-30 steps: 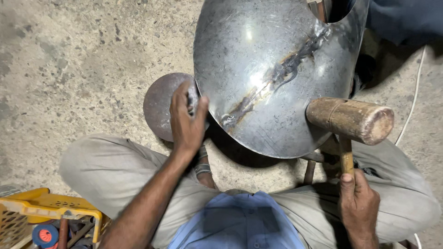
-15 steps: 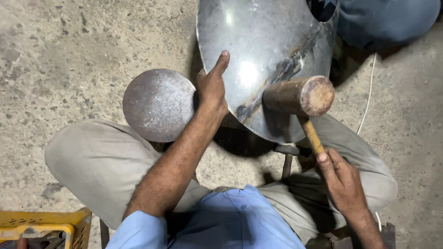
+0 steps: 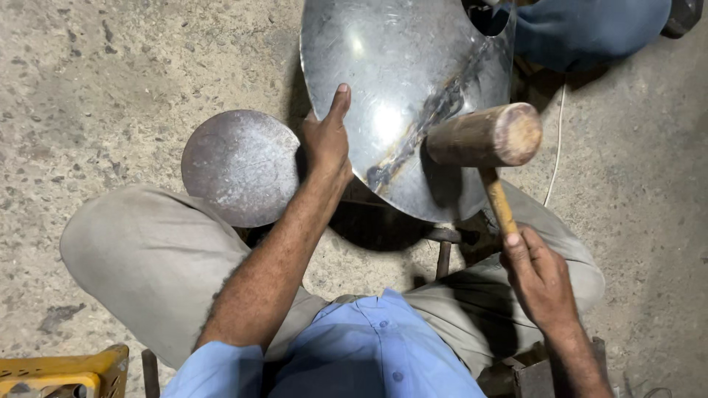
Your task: The person uses a wooden mallet to repeatedly strike a large, curved metal sheet resting on a support. They hold the sheet with one hand and hammer along a seam or weld line with the other, then flip the sheet to inspect the other side.
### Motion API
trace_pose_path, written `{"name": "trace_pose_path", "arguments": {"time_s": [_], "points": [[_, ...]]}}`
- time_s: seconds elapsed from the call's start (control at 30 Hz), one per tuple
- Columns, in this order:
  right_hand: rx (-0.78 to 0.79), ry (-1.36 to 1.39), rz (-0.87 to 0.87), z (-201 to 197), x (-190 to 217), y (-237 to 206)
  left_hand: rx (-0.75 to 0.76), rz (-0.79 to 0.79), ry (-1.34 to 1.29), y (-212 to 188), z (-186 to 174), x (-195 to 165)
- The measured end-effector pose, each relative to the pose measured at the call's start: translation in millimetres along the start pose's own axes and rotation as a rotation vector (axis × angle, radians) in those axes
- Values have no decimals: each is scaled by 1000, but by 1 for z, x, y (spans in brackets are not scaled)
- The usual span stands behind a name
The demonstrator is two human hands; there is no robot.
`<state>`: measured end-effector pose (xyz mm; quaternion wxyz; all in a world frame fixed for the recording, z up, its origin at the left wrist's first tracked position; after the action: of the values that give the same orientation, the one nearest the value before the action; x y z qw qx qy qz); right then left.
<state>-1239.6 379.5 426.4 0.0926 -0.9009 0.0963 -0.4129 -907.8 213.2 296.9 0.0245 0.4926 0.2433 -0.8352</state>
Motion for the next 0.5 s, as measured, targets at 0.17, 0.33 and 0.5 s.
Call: {"name": "trace_pose_path", "arguments": {"time_s": [0.17, 0.33, 0.5], "points": [[19, -154, -189, 9, 7, 12, -6, 18, -61, -7, 15, -6], [-16, 16, -168, -16, 16, 7, 26, 93, 6, 7, 30, -5], [-149, 287, -639, -37, 34, -7, -31, -32, 122, 20, 22, 19]]}}
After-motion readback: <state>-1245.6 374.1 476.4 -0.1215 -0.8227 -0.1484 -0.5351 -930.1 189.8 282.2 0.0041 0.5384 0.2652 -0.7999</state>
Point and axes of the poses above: each hand's wrist, its own y-axis towards the middle knuckle, its own z-axis out of the palm, x = y × z, the point moved 6 cm from there along y, towards the middle knuckle, and after that the axes turned 11 degrees about y, right-handed, at the moved point
